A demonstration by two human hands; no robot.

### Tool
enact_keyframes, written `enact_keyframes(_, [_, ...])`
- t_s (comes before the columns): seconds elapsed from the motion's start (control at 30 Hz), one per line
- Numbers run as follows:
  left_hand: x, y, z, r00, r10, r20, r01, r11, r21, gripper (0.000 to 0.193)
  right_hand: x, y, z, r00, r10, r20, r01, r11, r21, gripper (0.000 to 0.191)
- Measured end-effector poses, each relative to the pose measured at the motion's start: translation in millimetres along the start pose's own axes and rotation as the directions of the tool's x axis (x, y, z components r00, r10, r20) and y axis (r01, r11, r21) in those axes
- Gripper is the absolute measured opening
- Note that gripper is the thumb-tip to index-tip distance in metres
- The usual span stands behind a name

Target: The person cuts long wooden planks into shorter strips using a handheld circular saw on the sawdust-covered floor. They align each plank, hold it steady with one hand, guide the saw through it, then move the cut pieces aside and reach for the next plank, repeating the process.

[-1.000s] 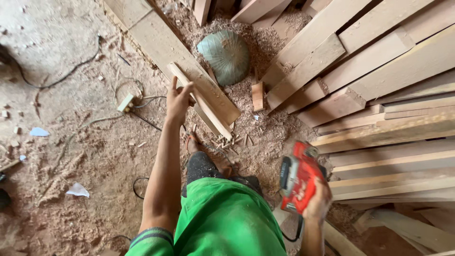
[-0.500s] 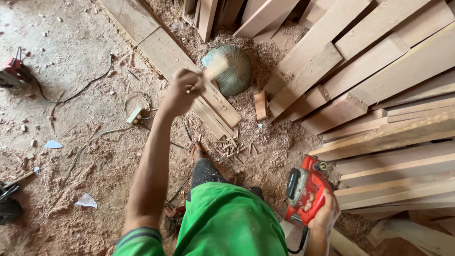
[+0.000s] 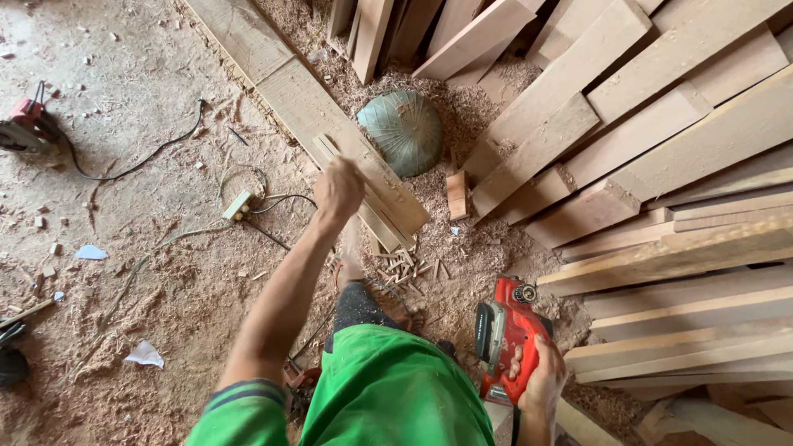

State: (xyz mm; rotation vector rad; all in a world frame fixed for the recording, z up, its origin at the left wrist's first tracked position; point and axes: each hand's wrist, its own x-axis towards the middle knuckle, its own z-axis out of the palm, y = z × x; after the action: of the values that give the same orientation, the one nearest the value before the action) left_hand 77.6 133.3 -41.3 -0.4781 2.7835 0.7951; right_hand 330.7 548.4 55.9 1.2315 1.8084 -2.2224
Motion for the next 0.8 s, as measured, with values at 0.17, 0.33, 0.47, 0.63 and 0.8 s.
enact_keyframes(0.17, [20, 3, -2, 0.931, -0.364, 0.026, 0.349, 0.866, -0.358, 0.049, 1, 1, 9, 0.999, -0.033, -0.003, 0.033, 0.999, -0.038, 0.029])
enact_keyframes(0.33, [35, 9, 0, 0.898, -0.440, 0.005, 0.418, 0.849, -0.322, 0.042, 2, 0, 10, 0.999, 0.004, -0.033, -0.006, 0.998, -0.055, 0.031])
enact_keyframes(0.47, [38, 17, 0, 0.985, -0.173, -0.024, 0.164, 0.965, -0.206, 0.022, 3, 1, 4, 1.000, 0.002, -0.019, -0.003, 0.999, -0.049, 0.031])
enact_keyframes(0.63, [26, 27, 15, 0.900, 0.385, 0.203, -0.423, 0.884, 0.198, 0.032, 7, 3, -1, 1.000, 0.025, 0.014, -0.025, 0.999, -0.027, 0.030])
enact_keyframes(0.8, [5, 18, 39, 0.708, 0.558, 0.433, -0.699, 0.462, 0.546, 0.031, 8, 5, -4, 1.000, -0.001, -0.008, 0.001, 0.998, -0.067, 0.030])
